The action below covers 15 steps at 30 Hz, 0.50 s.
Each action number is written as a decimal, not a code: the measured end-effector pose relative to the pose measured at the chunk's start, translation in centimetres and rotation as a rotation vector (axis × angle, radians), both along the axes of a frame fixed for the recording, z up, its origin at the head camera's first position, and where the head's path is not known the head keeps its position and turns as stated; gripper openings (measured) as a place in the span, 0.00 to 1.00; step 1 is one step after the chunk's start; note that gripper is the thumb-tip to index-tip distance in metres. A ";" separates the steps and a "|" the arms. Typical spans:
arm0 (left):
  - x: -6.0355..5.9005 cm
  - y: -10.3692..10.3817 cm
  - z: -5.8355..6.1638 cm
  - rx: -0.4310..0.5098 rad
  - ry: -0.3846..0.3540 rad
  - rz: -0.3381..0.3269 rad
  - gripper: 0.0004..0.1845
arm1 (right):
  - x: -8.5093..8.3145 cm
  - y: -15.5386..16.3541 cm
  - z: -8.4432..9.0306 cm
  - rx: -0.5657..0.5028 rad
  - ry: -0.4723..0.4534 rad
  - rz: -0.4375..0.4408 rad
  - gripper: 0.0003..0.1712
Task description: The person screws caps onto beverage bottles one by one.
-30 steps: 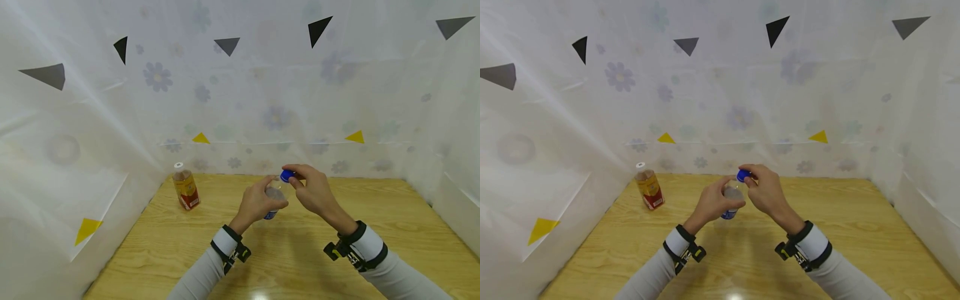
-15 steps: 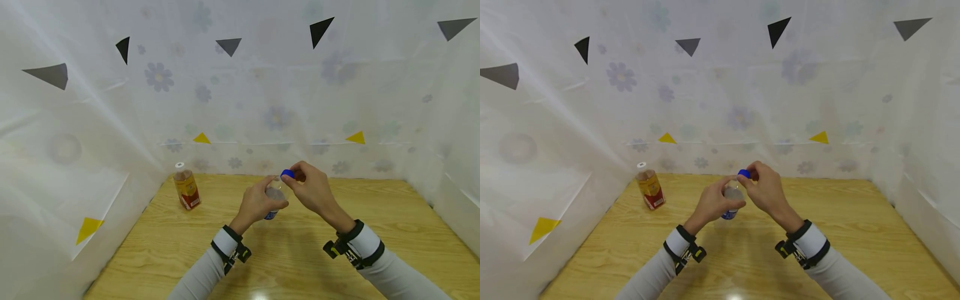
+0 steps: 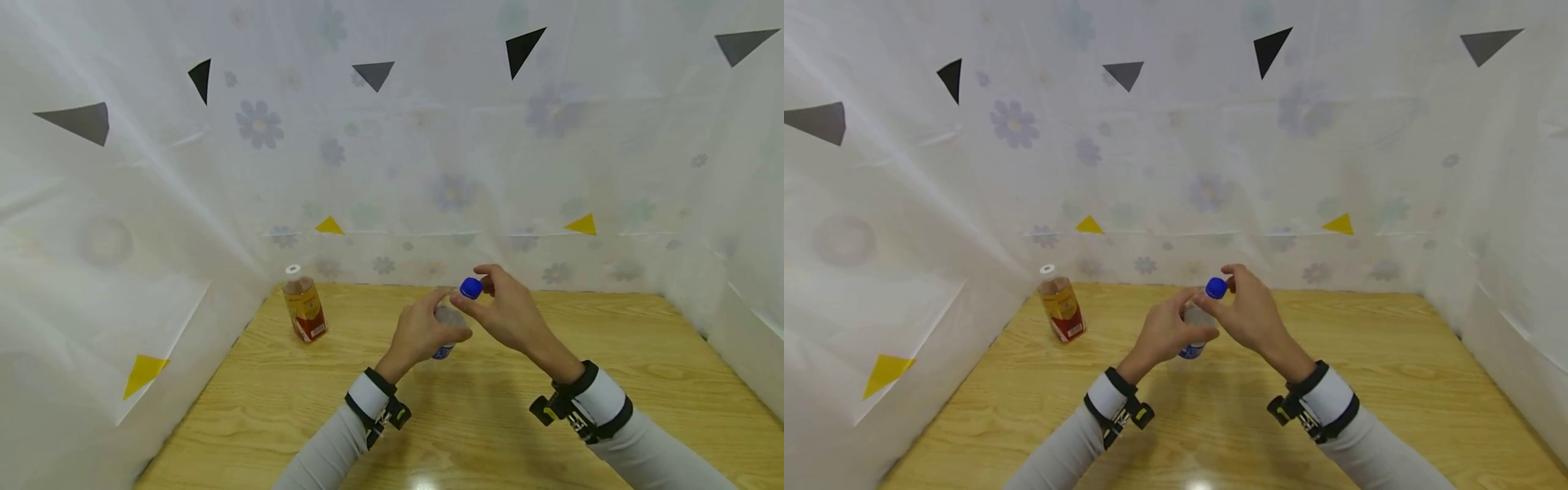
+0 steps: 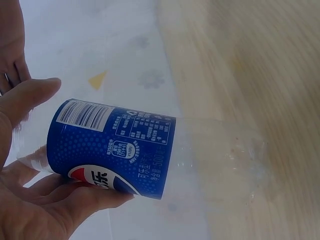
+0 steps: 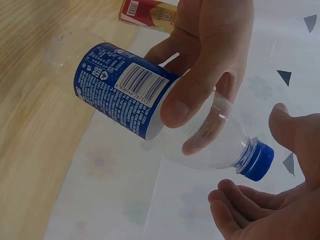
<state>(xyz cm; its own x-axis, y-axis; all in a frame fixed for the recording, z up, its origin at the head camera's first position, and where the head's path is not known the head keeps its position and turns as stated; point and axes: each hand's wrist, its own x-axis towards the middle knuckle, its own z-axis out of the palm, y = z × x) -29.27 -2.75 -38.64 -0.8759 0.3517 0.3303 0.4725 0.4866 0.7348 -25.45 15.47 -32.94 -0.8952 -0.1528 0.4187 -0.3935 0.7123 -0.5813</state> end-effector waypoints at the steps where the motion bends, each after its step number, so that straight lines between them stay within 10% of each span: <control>1: 0.0 0.0 0.0 -0.004 0.000 -0.001 0.41 | 0.0 0.0 0.1 0.013 -0.007 0.002 0.42; 15: 0.0 0.2 -0.1 -0.013 0.012 0.013 0.38 | 0.5 0.1 0.4 0.025 0.052 0.096 0.23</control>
